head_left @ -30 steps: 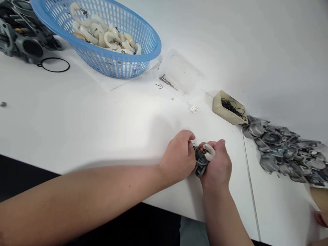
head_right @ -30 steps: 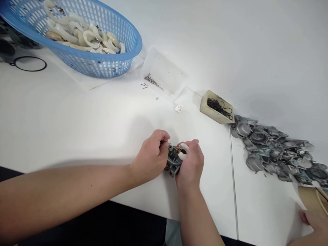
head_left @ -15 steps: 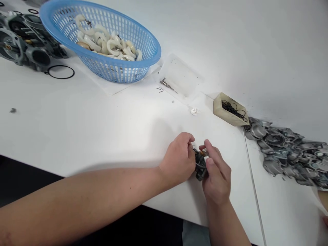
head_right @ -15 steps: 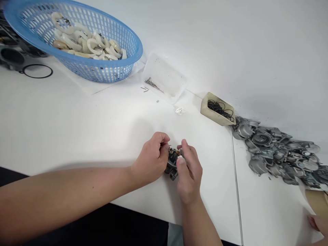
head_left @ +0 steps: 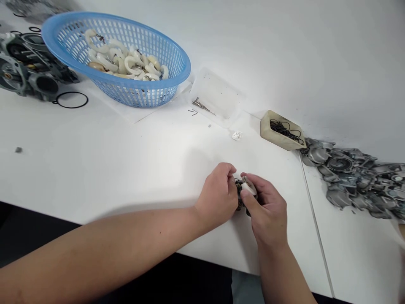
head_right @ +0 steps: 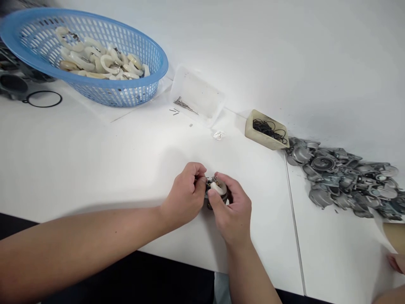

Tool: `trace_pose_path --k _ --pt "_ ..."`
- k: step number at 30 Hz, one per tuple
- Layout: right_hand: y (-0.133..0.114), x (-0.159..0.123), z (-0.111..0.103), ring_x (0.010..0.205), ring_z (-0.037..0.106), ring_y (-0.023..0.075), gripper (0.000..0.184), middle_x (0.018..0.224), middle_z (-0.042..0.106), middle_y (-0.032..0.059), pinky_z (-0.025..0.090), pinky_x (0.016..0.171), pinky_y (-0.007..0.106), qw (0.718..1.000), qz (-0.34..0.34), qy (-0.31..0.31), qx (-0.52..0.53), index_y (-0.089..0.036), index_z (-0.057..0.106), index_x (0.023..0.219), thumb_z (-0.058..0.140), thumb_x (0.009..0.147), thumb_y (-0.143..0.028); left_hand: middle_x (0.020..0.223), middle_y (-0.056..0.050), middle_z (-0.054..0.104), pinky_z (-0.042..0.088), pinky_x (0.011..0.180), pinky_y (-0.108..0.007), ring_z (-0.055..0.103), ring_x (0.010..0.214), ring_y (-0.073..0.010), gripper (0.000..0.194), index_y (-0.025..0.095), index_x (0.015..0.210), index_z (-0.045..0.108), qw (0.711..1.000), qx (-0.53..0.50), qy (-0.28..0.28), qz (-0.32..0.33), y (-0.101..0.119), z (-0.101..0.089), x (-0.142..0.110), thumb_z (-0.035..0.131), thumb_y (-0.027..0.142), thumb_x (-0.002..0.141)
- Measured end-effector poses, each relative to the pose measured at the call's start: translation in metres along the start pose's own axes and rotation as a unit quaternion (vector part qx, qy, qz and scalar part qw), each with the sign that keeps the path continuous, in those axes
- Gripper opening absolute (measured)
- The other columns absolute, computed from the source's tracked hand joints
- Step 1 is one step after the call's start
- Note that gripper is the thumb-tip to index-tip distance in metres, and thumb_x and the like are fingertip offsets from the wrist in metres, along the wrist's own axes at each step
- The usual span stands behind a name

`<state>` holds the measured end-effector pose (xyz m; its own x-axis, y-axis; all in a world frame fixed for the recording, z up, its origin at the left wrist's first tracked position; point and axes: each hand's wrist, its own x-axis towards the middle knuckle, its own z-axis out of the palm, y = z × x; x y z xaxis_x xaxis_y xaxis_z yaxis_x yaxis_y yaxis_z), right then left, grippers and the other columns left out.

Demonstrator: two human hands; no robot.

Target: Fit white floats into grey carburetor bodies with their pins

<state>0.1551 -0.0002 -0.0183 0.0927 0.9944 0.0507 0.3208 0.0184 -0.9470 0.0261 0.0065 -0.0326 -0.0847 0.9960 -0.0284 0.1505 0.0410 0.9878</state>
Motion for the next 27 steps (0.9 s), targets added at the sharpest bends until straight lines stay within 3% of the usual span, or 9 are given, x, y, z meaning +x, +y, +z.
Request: trace_pose_path --k 3,7,11,15,20,24,27 --pt "0.001 -0.001 -0.003 0.104 0.064 0.026 0.029 0.115 0.069 0.0075 0.053 0.087 0.045 0.997 -0.054 -0.024 -0.059 -0.026 0.071 0.109 0.069 0.08 -0.032 0.088 -0.002 0.06 0.045 0.063 -0.029 0.057 0.075 -0.0148 0.014 0.021 0.099 0.047 1.0 0.003 0.002 0.0 0.0 0.0 0.0 0.038 0.015 0.089" --pt "0.007 -0.003 -0.006 0.112 0.062 0.0247 0.034 0.122 0.067 0.0057 0.053 0.09 0.043 0.992 -0.091 -0.063 -0.059 -0.029 0.064 0.121 0.059 0.088 -0.03 0.087 -0.003 0.06 0.046 0.063 -0.029 0.058 0.075 -0.0152 0.014 0.021 0.1 0.046 1.0 -0.004 0.0 -0.001 0.001 0.0 0.0 0.038 0.016 0.09" --pt "0.007 -0.004 -0.003 0.113 0.061 0.0251 0.044 0.123 0.066 0.0075 0.051 0.093 0.045 0.996 -0.048 -0.043 -0.058 -0.026 0.057 0.129 0.061 0.086 -0.032 0.09 -0.004 0.06 0.046 0.066 -0.03 0.059 0.08 -0.0164 0.015 0.021 0.1 0.046 1.0 0.011 0.005 0.008 0.001 -0.001 0.001 0.038 0.015 0.089" --pt "0.0 -0.005 0.0 0.101 0.065 0.0265 0.037 0.115 0.069 0.0095 0.053 0.086 0.045 0.997 0.005 -0.009 -0.07 -0.022 0.065 0.113 0.067 0.079 -0.037 0.091 -0.004 0.06 0.047 0.068 -0.031 0.059 0.082 -0.0168 0.015 0.02 0.101 0.046 1.0 0.017 0.004 0.007 0.0 -0.001 0.0 0.038 0.015 0.089" --pt "0.004 -0.005 -0.003 0.111 0.059 0.0308 0.037 0.129 0.059 0.0115 0.047 0.093 0.05 0.996 0.008 -0.023 -0.084 -0.023 0.067 0.107 0.07 0.075 -0.043 0.09 -0.004 0.06 0.046 0.066 -0.03 0.059 0.081 -0.0166 0.014 0.02 0.1 0.047 1.0 0.016 0.006 -0.007 0.0 0.0 -0.001 0.039 0.016 0.089" --pt "0.014 -0.006 -0.004 0.117 0.056 0.0314 0.036 0.126 0.061 0.0116 0.046 0.094 0.05 1.0 0.003 -0.031 -0.006 -0.023 0.068 0.107 0.06 0.084 -0.049 0.089 -0.004 0.06 0.046 0.065 -0.03 0.059 0.08 -0.0165 0.014 0.021 0.1 0.047 1.0 0.006 0.001 -0.012 0.0 0.0 -0.001 0.038 0.016 0.09" --pt "0.016 -0.008 -0.001 0.116 0.056 0.0289 0.031 0.121 0.064 0.0101 0.046 0.094 0.048 1.0 -0.001 -0.024 0.015 -0.024 0.069 0.108 0.056 0.088 -0.045 0.089 -0.003 0.06 0.046 0.065 -0.03 0.059 0.079 -0.0161 0.014 0.021 0.101 0.047 1.0 -0.001 -0.001 -0.011 -0.001 0.0 -0.001 0.039 0.017 0.09"
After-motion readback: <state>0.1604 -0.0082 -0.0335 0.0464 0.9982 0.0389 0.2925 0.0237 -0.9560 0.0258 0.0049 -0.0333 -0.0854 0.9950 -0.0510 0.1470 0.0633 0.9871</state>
